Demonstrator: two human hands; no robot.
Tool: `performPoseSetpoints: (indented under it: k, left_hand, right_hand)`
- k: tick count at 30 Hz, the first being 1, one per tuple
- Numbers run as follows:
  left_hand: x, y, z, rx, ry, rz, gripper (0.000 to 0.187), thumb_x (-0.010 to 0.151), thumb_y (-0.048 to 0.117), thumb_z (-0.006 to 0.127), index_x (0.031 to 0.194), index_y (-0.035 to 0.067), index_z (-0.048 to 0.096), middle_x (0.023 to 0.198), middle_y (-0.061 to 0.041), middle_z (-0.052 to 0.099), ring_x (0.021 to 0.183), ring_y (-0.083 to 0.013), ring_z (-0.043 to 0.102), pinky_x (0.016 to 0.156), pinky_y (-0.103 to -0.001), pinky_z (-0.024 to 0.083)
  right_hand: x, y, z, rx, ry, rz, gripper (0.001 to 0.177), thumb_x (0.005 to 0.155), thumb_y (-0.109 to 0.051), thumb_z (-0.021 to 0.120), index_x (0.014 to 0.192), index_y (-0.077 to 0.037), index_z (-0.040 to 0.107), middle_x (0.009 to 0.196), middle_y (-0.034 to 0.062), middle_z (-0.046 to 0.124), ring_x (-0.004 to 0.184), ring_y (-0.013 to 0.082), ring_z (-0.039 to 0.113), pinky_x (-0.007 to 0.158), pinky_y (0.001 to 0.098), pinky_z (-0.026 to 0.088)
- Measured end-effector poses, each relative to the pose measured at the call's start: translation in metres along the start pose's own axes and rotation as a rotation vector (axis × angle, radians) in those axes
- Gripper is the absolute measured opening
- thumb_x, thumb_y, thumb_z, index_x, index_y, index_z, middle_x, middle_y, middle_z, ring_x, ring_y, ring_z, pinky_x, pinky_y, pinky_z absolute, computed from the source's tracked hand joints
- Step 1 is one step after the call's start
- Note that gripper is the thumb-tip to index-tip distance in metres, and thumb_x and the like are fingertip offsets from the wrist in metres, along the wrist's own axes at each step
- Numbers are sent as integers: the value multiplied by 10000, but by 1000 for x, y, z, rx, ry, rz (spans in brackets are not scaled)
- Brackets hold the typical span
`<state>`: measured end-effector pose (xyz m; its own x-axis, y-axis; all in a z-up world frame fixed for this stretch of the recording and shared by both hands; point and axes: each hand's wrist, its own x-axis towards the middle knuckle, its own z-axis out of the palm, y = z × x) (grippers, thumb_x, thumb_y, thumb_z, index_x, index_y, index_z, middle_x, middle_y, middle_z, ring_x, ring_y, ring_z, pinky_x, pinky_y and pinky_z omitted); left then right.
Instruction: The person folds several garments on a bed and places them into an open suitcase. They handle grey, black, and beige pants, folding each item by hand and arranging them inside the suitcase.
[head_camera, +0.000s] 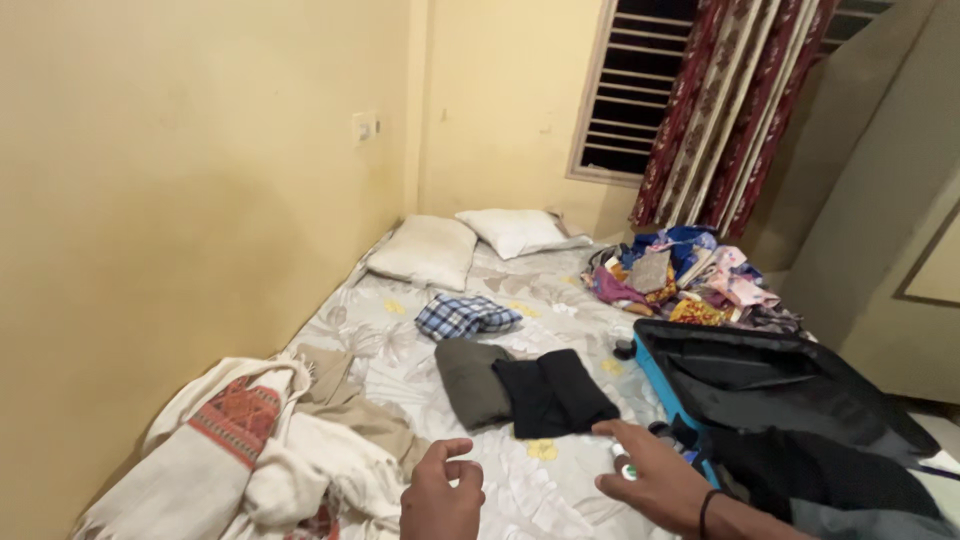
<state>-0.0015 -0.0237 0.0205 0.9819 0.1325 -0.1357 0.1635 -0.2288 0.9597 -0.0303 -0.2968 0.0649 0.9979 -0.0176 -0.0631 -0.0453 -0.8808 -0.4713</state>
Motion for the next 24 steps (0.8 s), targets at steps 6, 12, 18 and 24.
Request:
performPoseSetpoints:
  k: [6, 12, 18, 24]
  left_hand:
    - [6, 25, 31, 32, 7, 179, 510, 846, 230, 674, 1338, 156, 562, 1164, -100, 756, 1072, -279, 724, 946, -403, 536]
    - [25, 77, 64, 83, 71, 304, 523, 834, 263, 710, 1325, 130, 589, 1233, -149, 718, 1164, -298, 696, 976, -407, 537]
    - [18, 102, 94, 85, 38, 155, 508, 849, 235, 679, 1345, 178, 588, 1329, -99, 665, 1206, -287, 657, 988, -401, 515]
    - [6, 103, 123, 106, -67, 11, 531, 875, 225, 644, 1397, 190, 553, 1352, -86, 664, 1171, -250, 701, 993, -390, 538]
  right_hand:
    - [-3, 29, -21, 10, 31, 34, 719, 813, -392, 714, 1456, -175, 476, 1415, 107, 586, 1312, 262, 583, 1122, 362, 446]
    - [11, 68, -56, 16, 73, -42, 749, 811, -376, 723, 1468, -146, 445, 1431, 144, 547, 1327, 285, 548, 1111, 363, 428]
    - [11, 125, -73, 3, 84, 0, 759, 802, -378, 719, 1458, -121, 436, 1427, 147, 574, 1327, 282, 563, 1110, 367, 433]
    - [9, 150, -80, 53, -97, 204, 766, 850, -357, 724, 1512, -175, 383, 1513, 113, 470, 1379, 279, 478, 1125, 400, 408]
